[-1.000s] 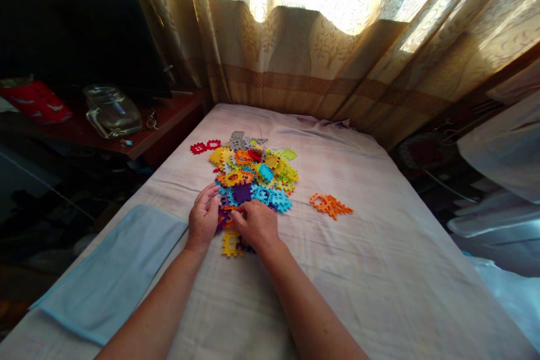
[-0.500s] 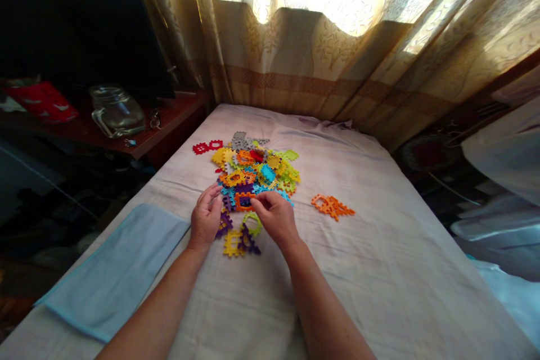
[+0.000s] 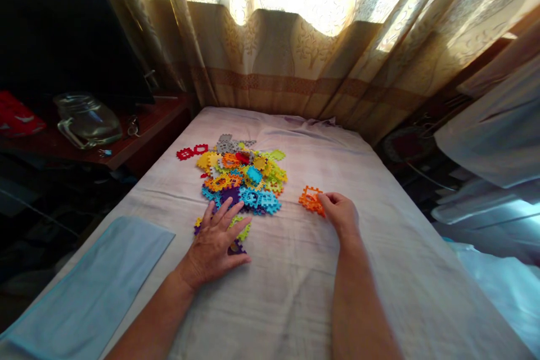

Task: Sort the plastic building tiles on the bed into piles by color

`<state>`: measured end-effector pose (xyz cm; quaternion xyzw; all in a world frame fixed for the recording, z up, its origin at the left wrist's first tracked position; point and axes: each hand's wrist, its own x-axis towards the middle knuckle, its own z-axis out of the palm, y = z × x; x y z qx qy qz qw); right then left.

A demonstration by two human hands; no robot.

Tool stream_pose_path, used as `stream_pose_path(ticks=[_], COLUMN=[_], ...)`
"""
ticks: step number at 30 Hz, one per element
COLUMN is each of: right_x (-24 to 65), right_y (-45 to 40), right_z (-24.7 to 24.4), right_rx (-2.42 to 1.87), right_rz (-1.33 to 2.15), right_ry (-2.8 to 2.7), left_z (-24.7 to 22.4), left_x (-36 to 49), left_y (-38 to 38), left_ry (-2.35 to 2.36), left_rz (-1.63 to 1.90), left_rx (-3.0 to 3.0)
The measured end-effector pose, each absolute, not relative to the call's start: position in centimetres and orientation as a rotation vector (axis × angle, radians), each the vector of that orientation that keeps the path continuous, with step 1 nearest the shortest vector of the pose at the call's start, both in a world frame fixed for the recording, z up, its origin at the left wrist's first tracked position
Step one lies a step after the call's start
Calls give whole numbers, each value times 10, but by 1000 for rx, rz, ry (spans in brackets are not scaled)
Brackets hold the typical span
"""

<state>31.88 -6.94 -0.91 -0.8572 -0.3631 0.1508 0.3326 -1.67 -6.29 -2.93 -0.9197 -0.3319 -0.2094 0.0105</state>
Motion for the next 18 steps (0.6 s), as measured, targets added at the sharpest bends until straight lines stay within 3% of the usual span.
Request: stream_pose_path(ticks=[6, 13, 18], right_x=[320, 293, 265], right_y=[-70, -62, -56], right_z=[-9, -5, -4], right_rx=[-2486, -2326, -2228], right_rz=[241, 206, 243], right_ry=[-1031, -1189, -1357], left_z=[-35, -37, -34], left_x=[-29, -33, -21], left_y=[-51, -30, -5], left_ry=[-1276, -1543, -1743], left_rz=[-712, -864, -679], left_rx=[-2677, -2515, -2487])
